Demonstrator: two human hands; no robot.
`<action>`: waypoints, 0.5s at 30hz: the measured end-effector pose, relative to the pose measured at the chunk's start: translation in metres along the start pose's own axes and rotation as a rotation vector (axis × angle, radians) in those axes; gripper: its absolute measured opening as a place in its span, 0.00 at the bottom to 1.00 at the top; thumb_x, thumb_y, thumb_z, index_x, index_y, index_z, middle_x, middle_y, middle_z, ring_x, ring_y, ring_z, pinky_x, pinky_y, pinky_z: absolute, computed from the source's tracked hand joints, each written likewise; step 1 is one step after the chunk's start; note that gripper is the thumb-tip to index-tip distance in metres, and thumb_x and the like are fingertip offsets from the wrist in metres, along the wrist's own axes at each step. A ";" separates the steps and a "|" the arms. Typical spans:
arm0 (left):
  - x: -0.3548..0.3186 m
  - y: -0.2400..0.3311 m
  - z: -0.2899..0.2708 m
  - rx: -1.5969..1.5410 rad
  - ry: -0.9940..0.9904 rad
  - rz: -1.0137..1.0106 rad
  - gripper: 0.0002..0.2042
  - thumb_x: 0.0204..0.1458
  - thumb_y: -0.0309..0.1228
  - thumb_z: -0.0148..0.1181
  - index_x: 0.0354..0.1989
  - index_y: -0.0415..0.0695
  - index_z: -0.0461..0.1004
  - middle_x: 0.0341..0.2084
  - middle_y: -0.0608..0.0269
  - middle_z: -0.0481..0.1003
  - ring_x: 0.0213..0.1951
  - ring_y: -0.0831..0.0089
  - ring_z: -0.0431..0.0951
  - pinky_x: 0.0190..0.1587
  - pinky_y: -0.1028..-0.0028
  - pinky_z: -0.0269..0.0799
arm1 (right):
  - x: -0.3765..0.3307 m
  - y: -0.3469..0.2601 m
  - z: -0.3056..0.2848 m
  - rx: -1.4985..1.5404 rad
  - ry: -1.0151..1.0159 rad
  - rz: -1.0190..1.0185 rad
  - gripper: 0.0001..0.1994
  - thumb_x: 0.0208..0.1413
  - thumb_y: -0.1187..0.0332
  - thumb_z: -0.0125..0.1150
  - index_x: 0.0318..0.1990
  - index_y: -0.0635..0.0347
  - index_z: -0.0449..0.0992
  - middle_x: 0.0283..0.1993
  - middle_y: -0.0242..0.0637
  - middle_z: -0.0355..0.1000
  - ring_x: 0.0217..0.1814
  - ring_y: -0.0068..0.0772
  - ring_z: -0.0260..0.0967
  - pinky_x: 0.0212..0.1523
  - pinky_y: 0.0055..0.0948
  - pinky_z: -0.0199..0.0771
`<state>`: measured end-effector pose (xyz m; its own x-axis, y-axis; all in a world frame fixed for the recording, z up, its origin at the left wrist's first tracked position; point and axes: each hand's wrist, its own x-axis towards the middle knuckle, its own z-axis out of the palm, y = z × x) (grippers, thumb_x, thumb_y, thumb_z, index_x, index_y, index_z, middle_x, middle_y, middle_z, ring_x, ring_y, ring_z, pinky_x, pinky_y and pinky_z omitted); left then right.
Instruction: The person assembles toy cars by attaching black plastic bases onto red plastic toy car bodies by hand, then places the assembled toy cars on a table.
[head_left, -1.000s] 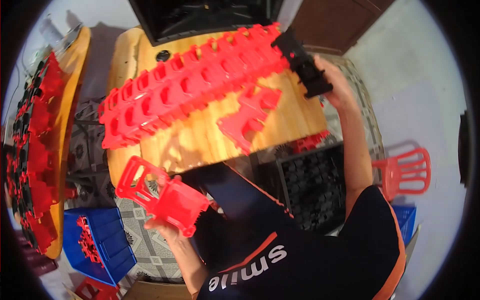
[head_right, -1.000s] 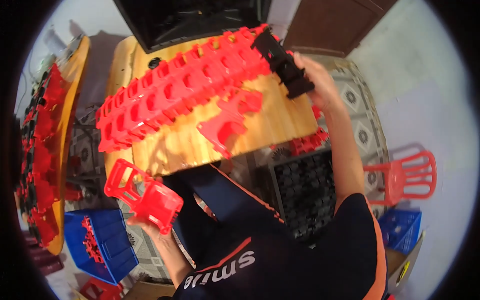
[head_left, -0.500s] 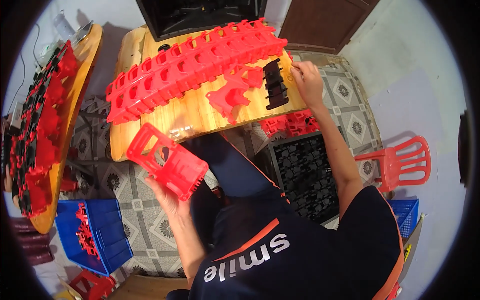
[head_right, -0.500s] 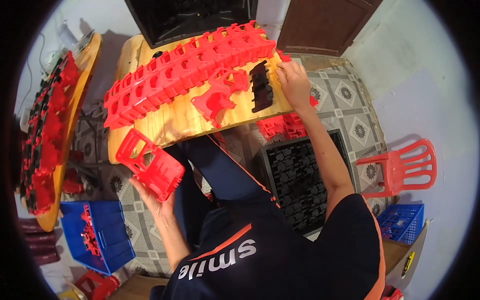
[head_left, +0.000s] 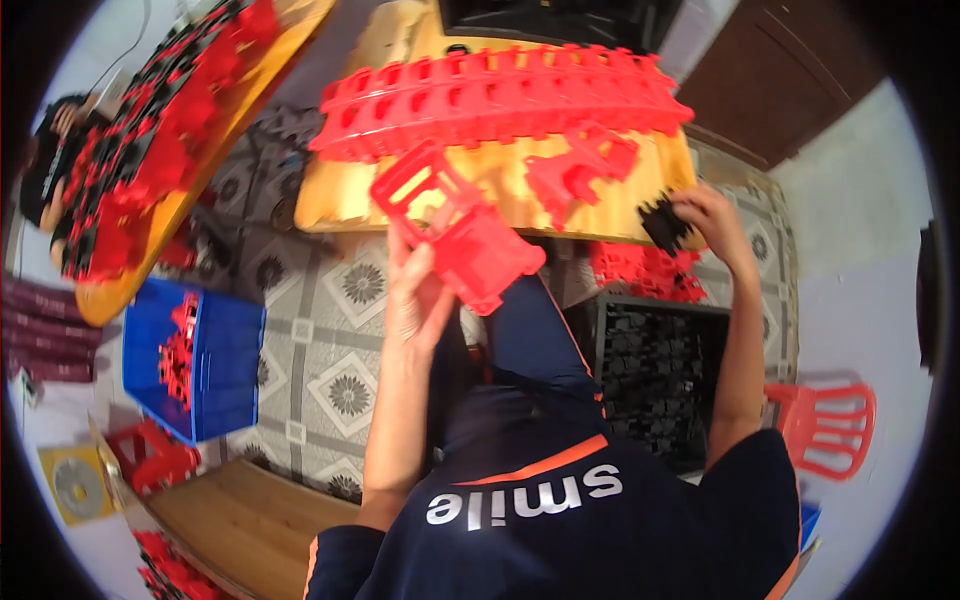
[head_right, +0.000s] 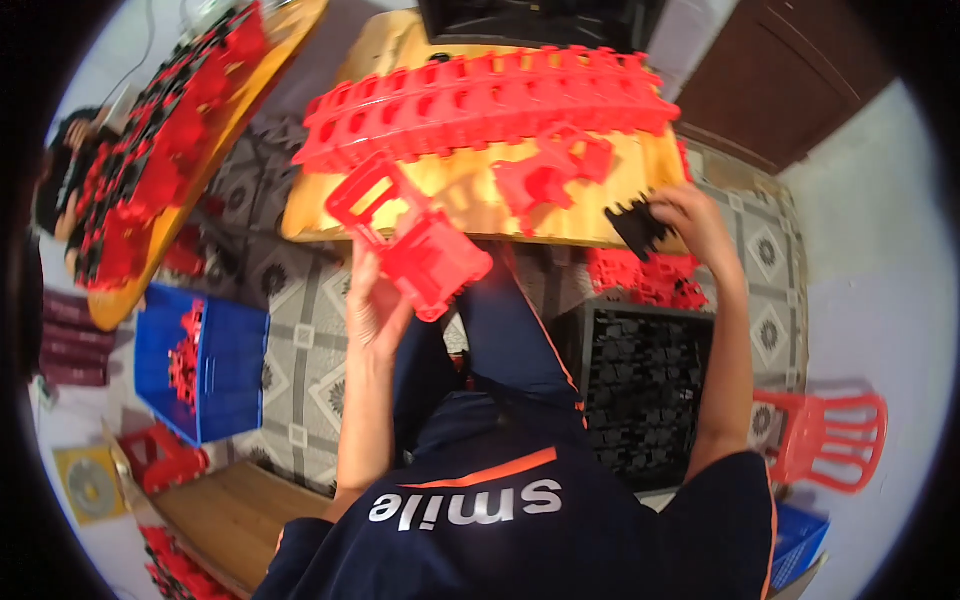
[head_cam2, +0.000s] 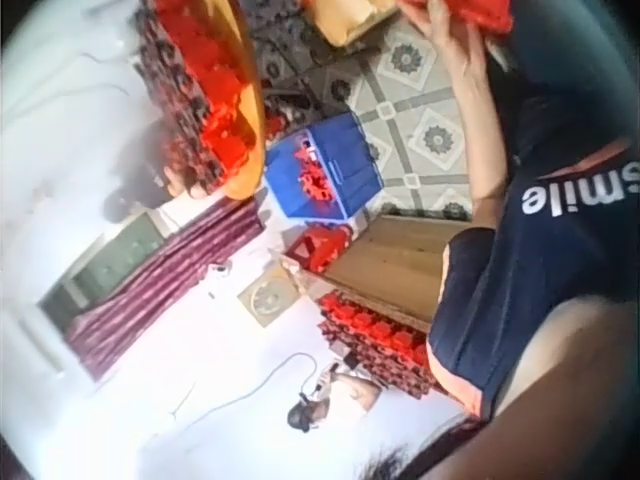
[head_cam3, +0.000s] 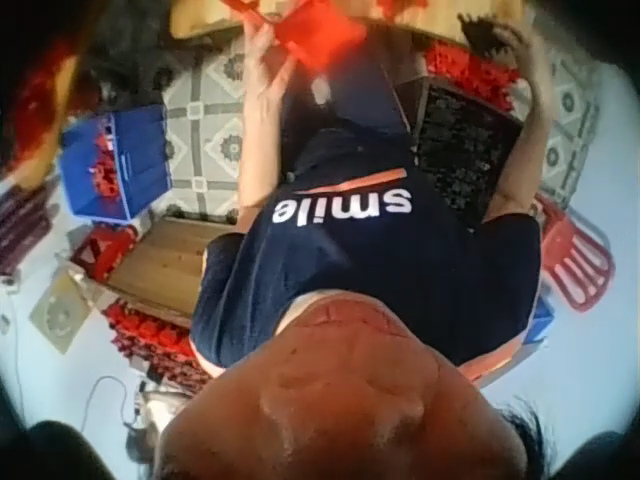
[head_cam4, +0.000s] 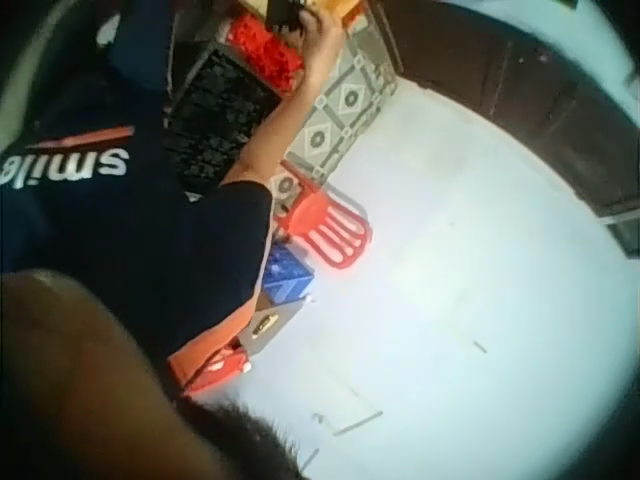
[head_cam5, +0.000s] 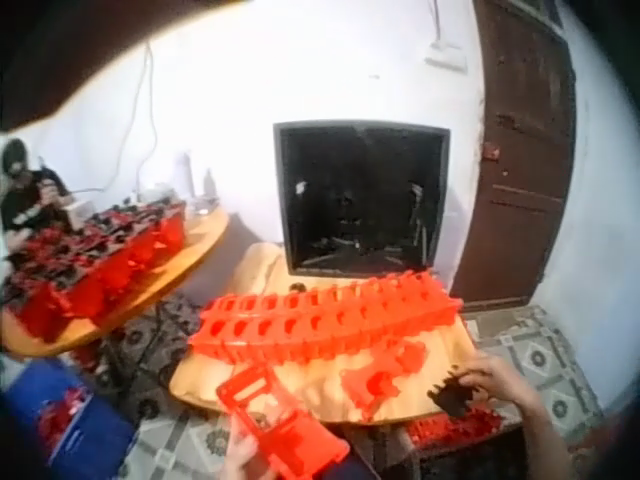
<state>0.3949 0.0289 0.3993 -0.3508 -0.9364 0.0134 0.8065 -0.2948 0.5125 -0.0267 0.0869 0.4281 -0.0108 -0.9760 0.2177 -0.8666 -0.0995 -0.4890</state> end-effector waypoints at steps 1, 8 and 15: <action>0.002 0.000 -0.001 0.005 -0.015 0.016 0.43 0.49 0.29 0.67 0.71 0.58 0.46 0.65 0.51 0.60 0.65 0.56 0.61 0.65 0.53 0.60 | -0.009 -0.037 -0.007 0.145 0.014 0.120 0.08 0.52 0.73 0.64 0.40 0.63 0.79 0.31 0.35 0.72 0.35 0.29 0.70 0.37 0.26 0.69; -0.001 -0.002 0.000 0.104 -0.047 0.147 0.52 0.43 0.23 0.72 0.72 0.56 0.38 0.64 0.49 0.57 0.65 0.55 0.62 0.63 0.53 0.62 | -0.011 -0.230 0.057 0.276 0.373 -0.133 0.09 0.46 0.76 0.72 0.34 0.64 0.76 0.21 0.24 0.63 0.20 0.14 0.56 0.22 0.19 0.57; -0.005 0.001 0.003 0.098 -0.015 0.126 0.59 0.41 0.19 0.73 0.73 0.56 0.29 0.67 0.48 0.52 0.63 0.57 0.65 0.62 0.58 0.65 | 0.013 -0.254 0.105 0.207 0.427 -0.197 0.15 0.42 0.68 0.76 0.32 0.62 0.73 0.20 0.34 0.65 0.16 0.25 0.62 0.17 0.26 0.63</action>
<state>0.3955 0.0336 0.4024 -0.2575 -0.9616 0.0948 0.7941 -0.1547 0.5877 0.2453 0.0789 0.4662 -0.0977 -0.7729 0.6270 -0.7560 -0.3521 -0.5519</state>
